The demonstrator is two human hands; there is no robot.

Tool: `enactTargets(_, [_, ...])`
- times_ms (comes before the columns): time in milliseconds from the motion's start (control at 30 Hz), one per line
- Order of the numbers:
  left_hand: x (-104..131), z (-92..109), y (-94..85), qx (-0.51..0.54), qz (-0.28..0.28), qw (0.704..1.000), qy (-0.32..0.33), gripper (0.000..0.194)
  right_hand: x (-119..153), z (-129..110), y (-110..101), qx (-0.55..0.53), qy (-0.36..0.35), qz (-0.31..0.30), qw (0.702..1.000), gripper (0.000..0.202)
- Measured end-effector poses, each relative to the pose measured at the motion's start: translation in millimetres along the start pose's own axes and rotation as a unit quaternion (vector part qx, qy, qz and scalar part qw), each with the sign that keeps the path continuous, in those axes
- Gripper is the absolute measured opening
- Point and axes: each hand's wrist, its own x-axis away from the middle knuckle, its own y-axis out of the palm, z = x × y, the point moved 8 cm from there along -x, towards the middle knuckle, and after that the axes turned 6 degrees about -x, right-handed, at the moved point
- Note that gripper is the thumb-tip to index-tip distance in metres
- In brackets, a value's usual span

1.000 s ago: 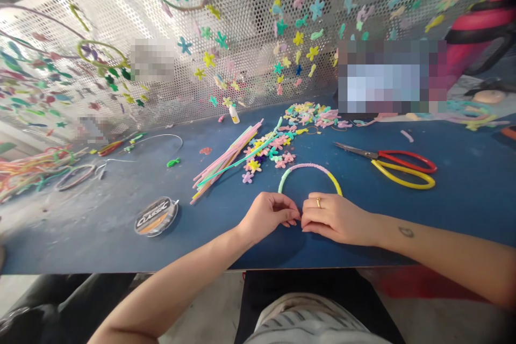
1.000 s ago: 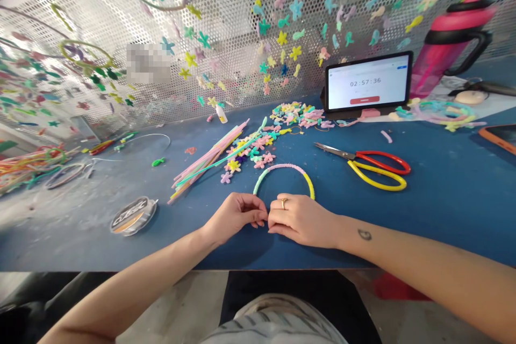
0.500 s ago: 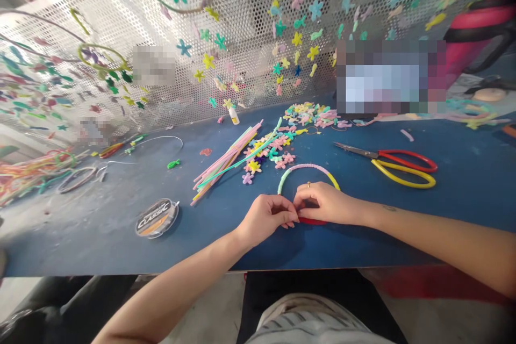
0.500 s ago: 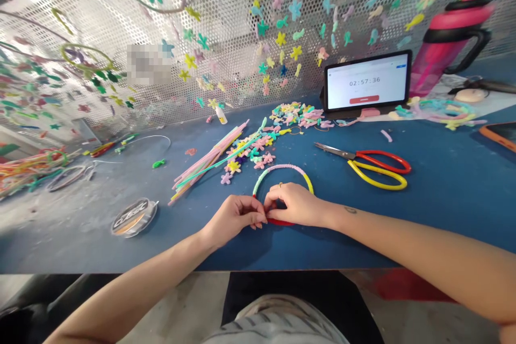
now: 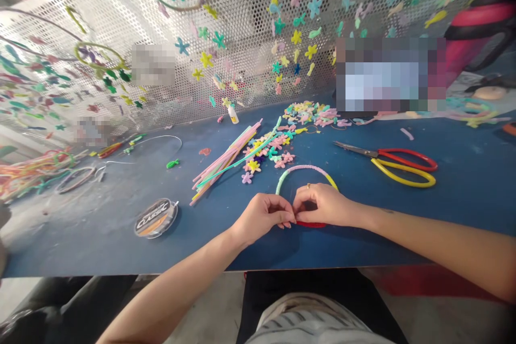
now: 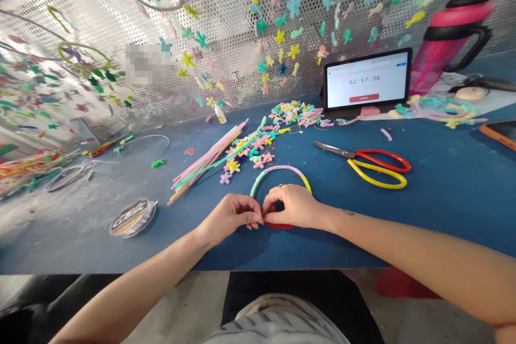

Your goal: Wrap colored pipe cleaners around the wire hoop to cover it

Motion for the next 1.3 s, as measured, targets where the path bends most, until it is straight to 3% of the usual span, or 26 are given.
enactTargets(233, [8, 10, -8.3, -0.12, 0.054, 0.991, 0.035, 0.012, 0, 0, -1, -0.044, 0.009, -0.025, 0.999, 0.01])
enactTargets(333, [14, 25, -8.5, -0.261, 0.098, 0.955, 0.098, 0.011, -1, 0, 0, -0.049, 0.016, -0.036, 0.998, 0.011])
enactTargets(433, [27, 47, 0.9, -0.43, 0.147, 0.857, 0.243, 0.014, 0, 1, 0, -0.051, 0.017, -0.042, 0.998, 0.012])
enactTargets(533, [45, 57, 21.4, -0.568, 0.155, 0.713, 0.381, 0.015, 1, 0, 1, -0.047, 0.01, -0.049, 0.998, 0.013])
enactTargets(633, [59, 56, 38.8, -0.66, 0.151, 0.577, 0.457, 0.015, 1, -1, 1, -0.042, -0.002, -0.049, 0.998, 0.014])
enactTargets(733, [67, 54, 48.8, -0.706, 0.159, 0.486, 0.49, 0.014, 0, -2, 1, -0.047, -0.01, -0.048, 0.998, 0.017])
enactTargets(800, [68, 51, 53.6, -0.728, 0.146, 0.454, 0.493, 0.016, -1, -2, 1, -0.049, -0.009, -0.045, 0.998, 0.022])
enactTargets(867, [67, 47, 54.5, -0.737, 0.121, 0.461, 0.479, 0.019, -1, -2, 2, -0.043, -0.007, -0.041, 0.998, 0.027])
enactTargets(900, [64, 46, 52.7, -0.734, 0.107, 0.485, 0.462, 0.022, -1, -2, 2, -0.038, -0.007, -0.038, 0.999, 0.029])
enactTargets(1033, [52, 44, 37.5, -0.662, 0.07, 0.644, 0.378, 0.028, -1, 0, 2, -0.021, -0.009, -0.018, 1.0, 0.031])
enactTargets(1100, [50, 45, 33.4, -0.623, 0.069, 0.685, 0.371, 0.028, -2, 1, 2, -0.027, -0.002, -0.009, 1.0, 0.033])
enactTargets(1133, [50, 46, 33.2, -0.615, 0.071, 0.69, 0.376, 0.028, -2, 2, 2, -0.035, 0.003, -0.005, 0.999, 0.034])
enactTargets(1200, [52, 48, 35.8, -0.623, 0.076, 0.671, 0.395, 0.028, -2, 3, 3, -0.053, 0.014, 0.006, 0.998, 0.034])
enactTargets(1300, [55, 49, 43.6, -0.668, 0.08, 0.604, 0.427, 0.026, -2, 5, 3, -0.076, 0.024, 0.029, 0.996, 0.031])
